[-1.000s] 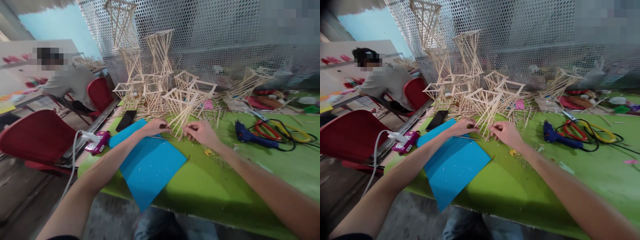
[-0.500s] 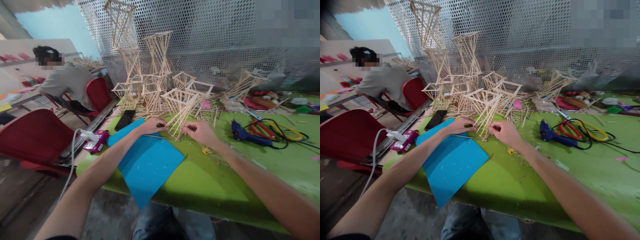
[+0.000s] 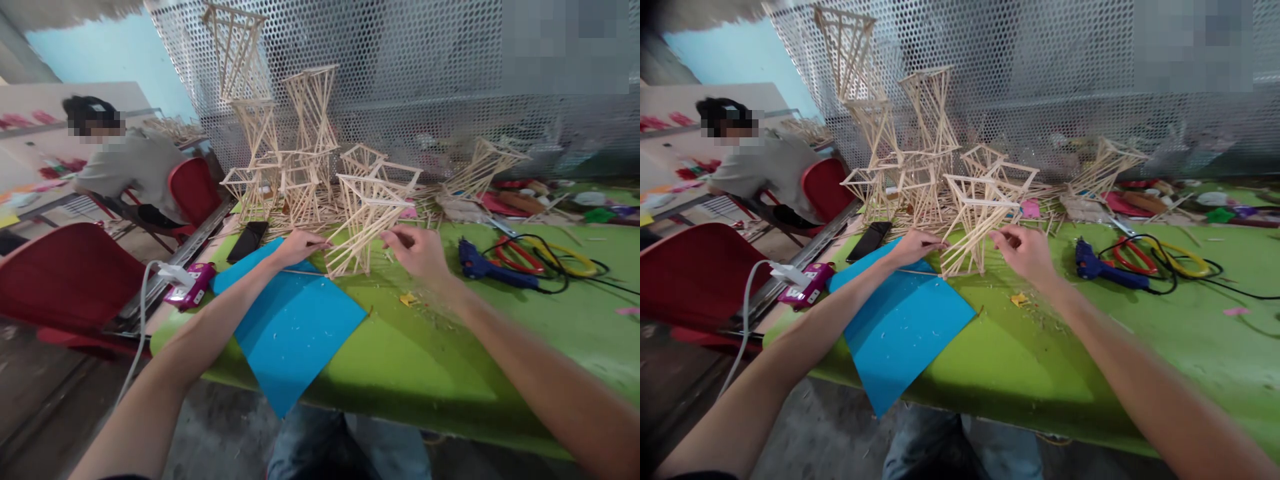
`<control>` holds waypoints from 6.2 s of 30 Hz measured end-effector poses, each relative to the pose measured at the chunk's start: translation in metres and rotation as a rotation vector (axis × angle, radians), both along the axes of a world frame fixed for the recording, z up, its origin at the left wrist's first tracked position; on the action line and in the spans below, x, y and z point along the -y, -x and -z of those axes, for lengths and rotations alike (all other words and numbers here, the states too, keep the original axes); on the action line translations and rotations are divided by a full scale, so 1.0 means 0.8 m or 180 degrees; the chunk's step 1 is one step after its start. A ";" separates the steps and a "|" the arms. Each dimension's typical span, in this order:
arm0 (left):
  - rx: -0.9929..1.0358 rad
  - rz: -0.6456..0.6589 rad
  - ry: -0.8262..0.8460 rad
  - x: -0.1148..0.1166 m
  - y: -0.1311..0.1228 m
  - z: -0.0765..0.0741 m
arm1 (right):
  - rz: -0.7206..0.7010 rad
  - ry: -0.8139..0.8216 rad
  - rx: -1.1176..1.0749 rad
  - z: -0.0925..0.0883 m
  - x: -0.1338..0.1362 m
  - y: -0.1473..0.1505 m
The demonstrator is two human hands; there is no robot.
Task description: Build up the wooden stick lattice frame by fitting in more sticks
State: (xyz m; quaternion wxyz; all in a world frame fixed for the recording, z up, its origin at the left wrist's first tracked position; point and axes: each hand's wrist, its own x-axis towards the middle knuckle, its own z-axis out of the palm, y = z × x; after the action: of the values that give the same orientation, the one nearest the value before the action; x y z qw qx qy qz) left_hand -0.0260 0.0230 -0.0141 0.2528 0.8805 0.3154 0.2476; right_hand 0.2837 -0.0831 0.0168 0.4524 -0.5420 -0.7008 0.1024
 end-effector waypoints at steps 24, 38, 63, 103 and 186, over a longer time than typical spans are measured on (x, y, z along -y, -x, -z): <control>-0.0709 0.0238 -0.0206 0.022 0.011 -0.044 | 0.0190 -0.0028 0.0041 0.013 -0.019 -0.019; -0.0990 0.0759 0.0506 0.050 0.014 -0.080 | -0.0751 -0.0305 0.0005 -0.008 0.012 -0.001; -0.1098 0.0331 -0.0382 0.029 -0.004 -0.027 | -0.1485 0.0196 -0.2026 -0.046 -0.020 -0.107; 0.3342 -0.0180 0.0197 0.019 0.046 -0.110 | 0.0669 -0.1664 -0.0234 -0.037 0.031 -0.037; -0.0657 0.1142 0.0037 -0.011 -0.007 -0.004 | -0.1172 0.1166 0.1054 0.006 0.010 0.027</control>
State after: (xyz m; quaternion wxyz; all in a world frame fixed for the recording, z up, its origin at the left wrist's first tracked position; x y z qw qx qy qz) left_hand -0.0207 0.0317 -0.0113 0.2643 0.9418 0.1792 0.1052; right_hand 0.2624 -0.0912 0.0117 0.2006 -0.4878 -0.8213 0.2176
